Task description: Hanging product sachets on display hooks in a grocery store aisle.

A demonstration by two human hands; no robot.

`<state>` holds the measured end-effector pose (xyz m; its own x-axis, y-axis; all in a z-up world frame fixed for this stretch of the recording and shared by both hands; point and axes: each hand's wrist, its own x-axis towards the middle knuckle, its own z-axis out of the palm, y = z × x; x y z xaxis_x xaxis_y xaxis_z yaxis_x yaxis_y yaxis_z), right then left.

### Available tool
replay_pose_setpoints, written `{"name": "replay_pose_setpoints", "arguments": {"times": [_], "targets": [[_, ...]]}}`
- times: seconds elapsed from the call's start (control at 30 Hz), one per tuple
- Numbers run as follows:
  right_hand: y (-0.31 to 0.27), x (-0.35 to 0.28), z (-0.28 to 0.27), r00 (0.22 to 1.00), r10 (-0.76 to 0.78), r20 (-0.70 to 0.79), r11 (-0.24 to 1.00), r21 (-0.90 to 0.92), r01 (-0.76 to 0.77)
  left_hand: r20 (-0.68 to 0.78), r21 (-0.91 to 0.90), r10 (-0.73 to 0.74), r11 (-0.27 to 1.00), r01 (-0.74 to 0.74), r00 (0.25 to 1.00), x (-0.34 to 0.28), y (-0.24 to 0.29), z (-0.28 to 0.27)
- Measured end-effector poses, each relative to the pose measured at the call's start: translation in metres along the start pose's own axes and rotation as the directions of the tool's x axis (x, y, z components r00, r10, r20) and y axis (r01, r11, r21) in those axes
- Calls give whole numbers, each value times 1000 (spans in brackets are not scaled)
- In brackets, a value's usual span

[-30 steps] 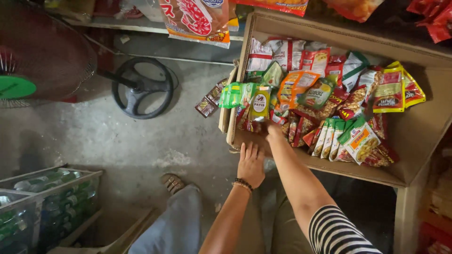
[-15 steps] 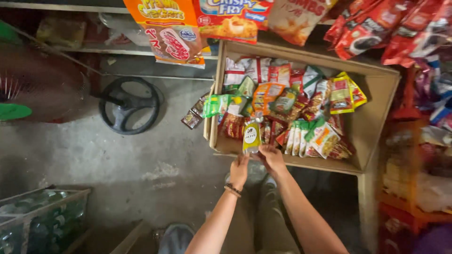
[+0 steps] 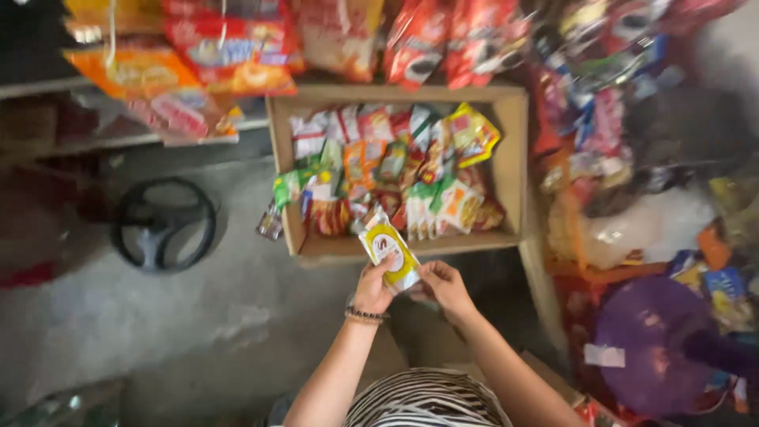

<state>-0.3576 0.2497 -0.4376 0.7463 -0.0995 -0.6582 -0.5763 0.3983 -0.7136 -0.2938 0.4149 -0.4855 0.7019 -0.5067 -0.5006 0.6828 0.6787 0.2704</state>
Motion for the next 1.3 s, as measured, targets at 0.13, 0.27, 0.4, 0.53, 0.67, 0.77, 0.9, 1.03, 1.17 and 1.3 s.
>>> {"name": "replay_pose_setpoints", "arguments": {"times": [0.13, 0.27, 0.4, 0.53, 0.67, 0.77, 0.9, 1.03, 1.17, 1.3], "targets": [[-53, -14, -18, 991, -130, -43, 988, -85, 126, -25, 196, 125, 973, -117, 992, 17, -13, 69], [-93, -32, -58, 942, -334, -13, 933, -144, 329, 83, 327, 148, 930, -168, 985, 18, -25, 152], [-132, -52, -102, 885, -465, 4, 873, -161, 460, 276, 508, 214, 795, -331, 937, 33, -52, 200], [-181, -91, -113, 871, -485, -72, 873, -101, 478, 398, 561, 373, 624, -544, 838, 22, -66, 263], [-211, -89, -125, 811, -570, -133, 820, -155, 551, 427, 674, 391, 463, -575, 815, 10, -42, 341], [-225, -84, -128, 749, -636, -186, 766, -276, 581, 749, 531, 450, 32, -847, 486, 28, -27, 370], [-255, -70, -135, 644, -708, -292, 706, -259, 659, 770, 530, 248, 263, -806, 588, 56, -3, 417], [-306, -65, -134, 476, -827, -297, 547, -235, 803, 885, 410, 195, 104, -906, 423, 74, 16, 468], [-375, -85, -116, 382, -874, -299, 438, -149, 886, 937, 301, 224, -137, -944, 267, 88, 21, 518], [-422, -59, -152, 202, -940, -274, 285, -308, 908, 934, 224, 290, -21, -974, 209, 101, 24, 570]]}}
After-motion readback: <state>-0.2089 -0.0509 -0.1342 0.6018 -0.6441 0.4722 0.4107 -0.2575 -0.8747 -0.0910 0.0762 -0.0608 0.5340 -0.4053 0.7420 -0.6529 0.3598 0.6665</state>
